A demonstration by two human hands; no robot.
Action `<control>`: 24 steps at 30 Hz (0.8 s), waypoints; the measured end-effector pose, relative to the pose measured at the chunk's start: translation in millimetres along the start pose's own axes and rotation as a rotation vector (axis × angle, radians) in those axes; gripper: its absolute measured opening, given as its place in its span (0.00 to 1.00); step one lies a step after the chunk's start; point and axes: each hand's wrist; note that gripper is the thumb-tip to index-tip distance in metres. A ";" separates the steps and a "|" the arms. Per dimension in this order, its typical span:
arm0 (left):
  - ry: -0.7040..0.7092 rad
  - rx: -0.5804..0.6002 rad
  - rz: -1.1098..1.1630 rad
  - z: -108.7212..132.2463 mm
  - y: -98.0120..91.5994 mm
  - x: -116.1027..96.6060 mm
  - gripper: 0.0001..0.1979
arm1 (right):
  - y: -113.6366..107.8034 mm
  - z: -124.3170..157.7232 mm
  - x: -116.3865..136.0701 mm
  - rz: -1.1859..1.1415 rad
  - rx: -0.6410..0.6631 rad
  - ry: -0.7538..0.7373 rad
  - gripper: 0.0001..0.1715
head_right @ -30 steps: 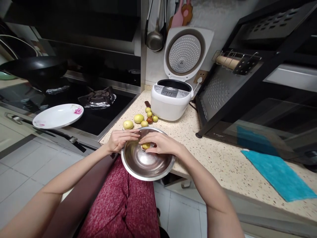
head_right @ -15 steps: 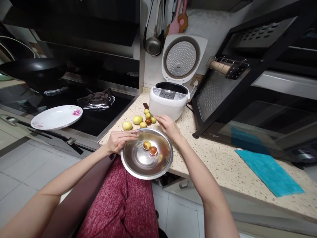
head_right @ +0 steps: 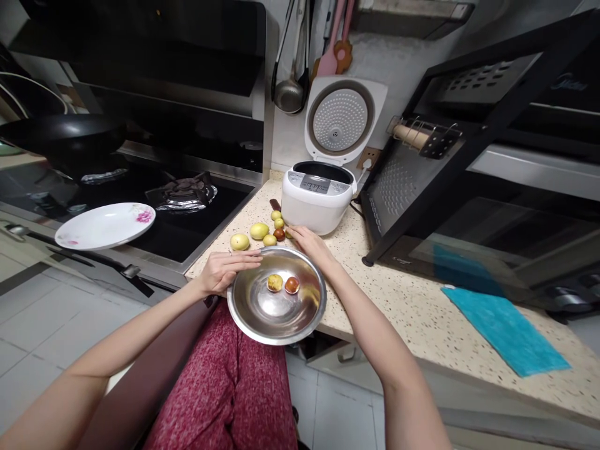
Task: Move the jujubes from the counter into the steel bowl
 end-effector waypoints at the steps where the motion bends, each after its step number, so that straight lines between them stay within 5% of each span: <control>1: 0.000 0.001 0.000 0.1 -0.1 0.1 0.27 | -1.6 0.8 1.1 -0.001 -0.018 0.006 0.27; 8: -0.003 -0.003 0.002 0.1 0.4 0.3 0.28 | -3.6 1.8 2.7 0.088 -0.016 0.033 0.27; 16: -0.014 0.016 0.014 -0.2 -1.3 -0.3 0.27 | -11.0 3.8 5.8 0.016 -0.038 0.015 0.17; 24: -0.012 0.017 0.006 -0.5 -2.0 -1.2 0.26 | -3.4 -0.5 1.0 0.148 0.037 -0.029 0.20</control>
Point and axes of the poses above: each hand's wrist, its own z-axis away from the middle knuckle, its own y-axis out of the palm, x = y × z, and after that the axes turned 7 degrees about -y, right-handed
